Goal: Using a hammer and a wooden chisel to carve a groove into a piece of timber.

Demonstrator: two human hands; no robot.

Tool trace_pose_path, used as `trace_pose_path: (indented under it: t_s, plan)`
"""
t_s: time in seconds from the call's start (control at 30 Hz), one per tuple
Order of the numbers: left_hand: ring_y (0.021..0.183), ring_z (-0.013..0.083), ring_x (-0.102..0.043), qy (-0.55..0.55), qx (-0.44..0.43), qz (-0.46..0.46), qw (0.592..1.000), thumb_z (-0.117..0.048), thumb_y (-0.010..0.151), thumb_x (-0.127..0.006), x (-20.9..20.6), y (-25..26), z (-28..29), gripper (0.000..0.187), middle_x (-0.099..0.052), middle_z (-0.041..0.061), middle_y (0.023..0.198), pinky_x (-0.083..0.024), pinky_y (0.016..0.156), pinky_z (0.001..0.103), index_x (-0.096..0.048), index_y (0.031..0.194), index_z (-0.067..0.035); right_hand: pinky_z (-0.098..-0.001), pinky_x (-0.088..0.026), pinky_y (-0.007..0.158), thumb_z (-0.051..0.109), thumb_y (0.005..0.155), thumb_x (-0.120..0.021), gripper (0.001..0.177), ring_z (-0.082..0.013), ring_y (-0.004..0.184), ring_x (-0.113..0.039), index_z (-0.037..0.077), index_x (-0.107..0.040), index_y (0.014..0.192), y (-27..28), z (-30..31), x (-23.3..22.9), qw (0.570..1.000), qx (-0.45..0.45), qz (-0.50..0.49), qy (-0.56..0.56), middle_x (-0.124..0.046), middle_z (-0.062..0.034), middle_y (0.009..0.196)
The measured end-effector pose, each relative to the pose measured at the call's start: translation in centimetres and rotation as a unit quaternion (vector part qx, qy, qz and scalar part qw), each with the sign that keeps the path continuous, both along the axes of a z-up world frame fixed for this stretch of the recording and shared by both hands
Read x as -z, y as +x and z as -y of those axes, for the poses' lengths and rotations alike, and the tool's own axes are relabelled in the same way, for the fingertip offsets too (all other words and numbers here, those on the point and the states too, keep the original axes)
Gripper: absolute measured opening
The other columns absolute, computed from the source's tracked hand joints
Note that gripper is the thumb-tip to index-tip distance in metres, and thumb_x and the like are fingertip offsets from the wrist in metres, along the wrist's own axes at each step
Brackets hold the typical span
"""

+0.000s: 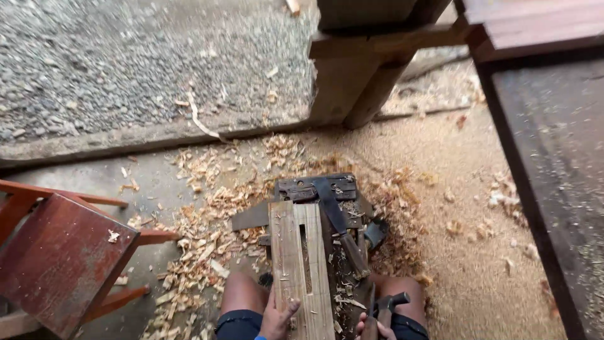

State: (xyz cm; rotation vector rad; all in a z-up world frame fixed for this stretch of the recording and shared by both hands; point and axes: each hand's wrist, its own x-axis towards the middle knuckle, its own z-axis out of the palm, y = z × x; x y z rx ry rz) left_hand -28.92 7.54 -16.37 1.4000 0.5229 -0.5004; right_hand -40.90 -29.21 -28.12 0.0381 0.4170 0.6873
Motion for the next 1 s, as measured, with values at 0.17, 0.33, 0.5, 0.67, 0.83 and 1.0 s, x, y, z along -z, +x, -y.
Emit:
trace_pose_path:
  t_s: [0.17, 0.33, 0.5, 0.67, 0.83, 1.0]
  plan:
    - [0.127, 0.023, -0.061, -0.008, 0.013, -0.032, 0.999, -0.042, 0.071, -0.09, 0.7, -1.6, 0.7, 0.111, -0.061, 0.017, 0.141, -0.047, 0.108, 0.037, -0.029, 0.157, -0.006, -0.0464, -0.046, 0.109, 0.036, 0.089, -0.064, 0.064, -0.0297, 0.12, -0.06, 0.016, -0.042, 0.146, -0.3, 0.7, -3.1, 0.999, -0.007, -0.042, -0.017, -0.061, -0.0107, 0.127]
    - [0.143, 0.0311, -0.04, 0.171, 0.029, -0.057, 0.983, -0.044, 0.067, -0.1, 0.3, -2.9, 3.1, 0.129, -0.035, 0.025, 0.157, -0.035, 0.116, 0.042, -0.014, 0.156, -0.006, -0.0445, -0.049, 0.107, 0.038, 0.088, -0.059, 0.063, -0.027, 0.116, -0.062, 0.012, -0.043, 0.144, -2.7, 2.4, -5.4, 0.98, 0.006, -0.196, -0.038, -0.063, -0.0145, 0.124]
    - [0.148, 0.0332, -0.032, 0.274, 0.048, -0.12, 0.953, -0.044, 0.06, -0.098, -12.3, 7.1, 6.0, 0.142, -0.026, 0.02, 0.162, -0.029, 0.119, 0.044, -0.008, 0.164, -0.012, -0.0461, -0.049, 0.106, 0.037, 0.089, -0.058, 0.063, -0.0292, 0.115, -0.063, 0.011, -0.043, 0.144, -2.0, 4.7, -7.8, 0.976, -0.017, -0.209, -0.065, -0.063, -0.0155, 0.124]
    - [0.148, 0.0371, -0.032, 0.346, 0.052, -0.065, 0.934, -0.039, 0.055, -0.093, -14.6, 9.9, 6.7, 0.139, -0.026, 0.017, 0.162, -0.03, 0.12, 0.044, -0.01, 0.163, -0.011, -0.0481, -0.05, 0.105, 0.035, 0.09, -0.057, 0.062, -0.0319, 0.115, -0.064, 0.01, -0.043, 0.145, -2.6, 5.2, -8.9, 0.972, -0.043, -0.217, -0.077, -0.064, -0.0169, 0.125]
    - [0.152, 0.0436, -0.016, 0.428, 0.098, 0.173, 0.882, -0.046, 0.062, -0.089, -14.7, 14.7, 5.7, 0.131, -0.008, 0.021, 0.167, -0.018, 0.121, 0.055, -0.01, 0.159, -0.008, -0.0501, -0.051, 0.104, 0.034, 0.091, -0.055, 0.061, -0.0347, 0.114, -0.065, 0.01, -0.043, 0.146, -6.0, 4.3, -9.8, 0.967, -0.053, -0.235, -0.084, -0.065, -0.0183, 0.126]
    - [0.15, 0.0456, -0.019, 0.475, 0.341, 0.176, 0.792, -0.054, 0.067, -0.08, -16.4, 25.4, 4.5, 0.115, -0.021, 0.022, 0.162, -0.016, 0.122, 0.059, -0.022, 0.157, -0.01, -0.0488, -0.055, 0.099, 0.032, 0.087, -0.06, 0.059, -0.0328, 0.107, -0.068, 0.009, -0.048, 0.141, -1.1, 1.6, -17.7, 0.946, -0.033, -0.308, -0.1, -0.068, -0.0161, 0.118]
